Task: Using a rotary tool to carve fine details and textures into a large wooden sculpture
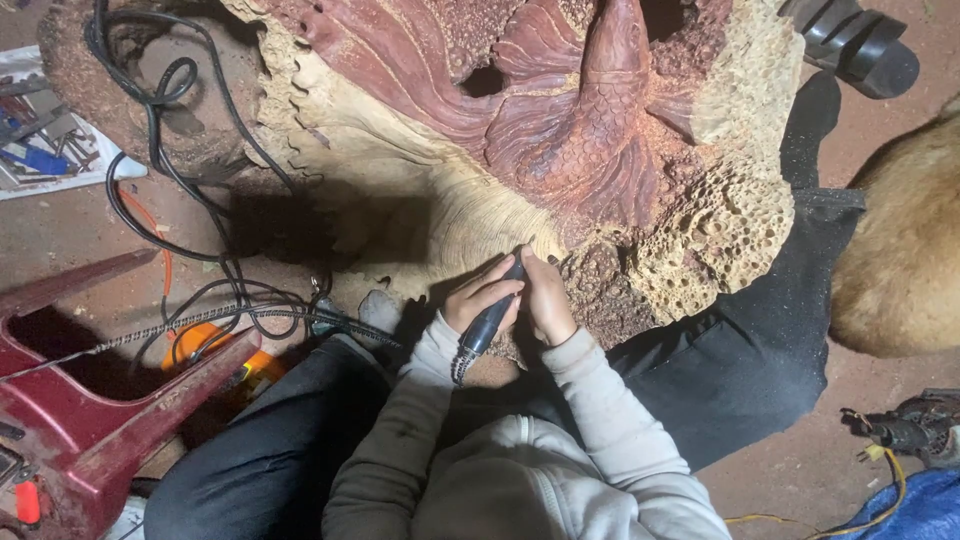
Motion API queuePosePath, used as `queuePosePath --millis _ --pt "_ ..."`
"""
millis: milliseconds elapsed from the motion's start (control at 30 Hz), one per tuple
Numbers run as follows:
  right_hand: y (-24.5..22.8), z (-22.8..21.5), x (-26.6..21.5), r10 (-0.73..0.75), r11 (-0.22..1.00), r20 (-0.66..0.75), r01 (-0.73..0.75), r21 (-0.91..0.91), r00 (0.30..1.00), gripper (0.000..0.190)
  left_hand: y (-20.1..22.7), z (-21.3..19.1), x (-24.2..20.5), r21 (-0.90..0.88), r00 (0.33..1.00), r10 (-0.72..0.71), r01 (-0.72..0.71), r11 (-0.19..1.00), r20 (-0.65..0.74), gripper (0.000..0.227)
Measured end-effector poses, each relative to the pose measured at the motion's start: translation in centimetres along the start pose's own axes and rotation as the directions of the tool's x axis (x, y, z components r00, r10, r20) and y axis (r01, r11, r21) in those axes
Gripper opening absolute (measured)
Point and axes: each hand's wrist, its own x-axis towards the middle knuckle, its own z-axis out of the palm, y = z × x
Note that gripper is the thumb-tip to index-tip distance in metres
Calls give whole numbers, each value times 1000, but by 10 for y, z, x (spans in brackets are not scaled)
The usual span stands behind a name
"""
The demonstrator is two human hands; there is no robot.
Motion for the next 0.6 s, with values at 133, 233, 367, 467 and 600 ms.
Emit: queuePosePath --millis 133,233,367,467,600 --pt "6 -2 2 40 999 4 -40 32 999 44 -2 2 -6 35 1000 17 -17 999 -3 15" --pt "13 -6 6 63 996 13 -63 58 998 44 2 0 -6 30 1000 8 -8 1000 -4 15" --pt "25 -14 12 98 988 20 -100 118 995 43 6 -2 -3 30 1000 17 -17 999 5 16" --pt "38 -21 18 125 981 33 -129 147 992 43 8 -3 -4 47 999 39 -39 998 -2 15" --pt "47 -23 20 157 971 47 -163 176 986 44 13 -5 -3 57 999 49 -48 997 -15 15"
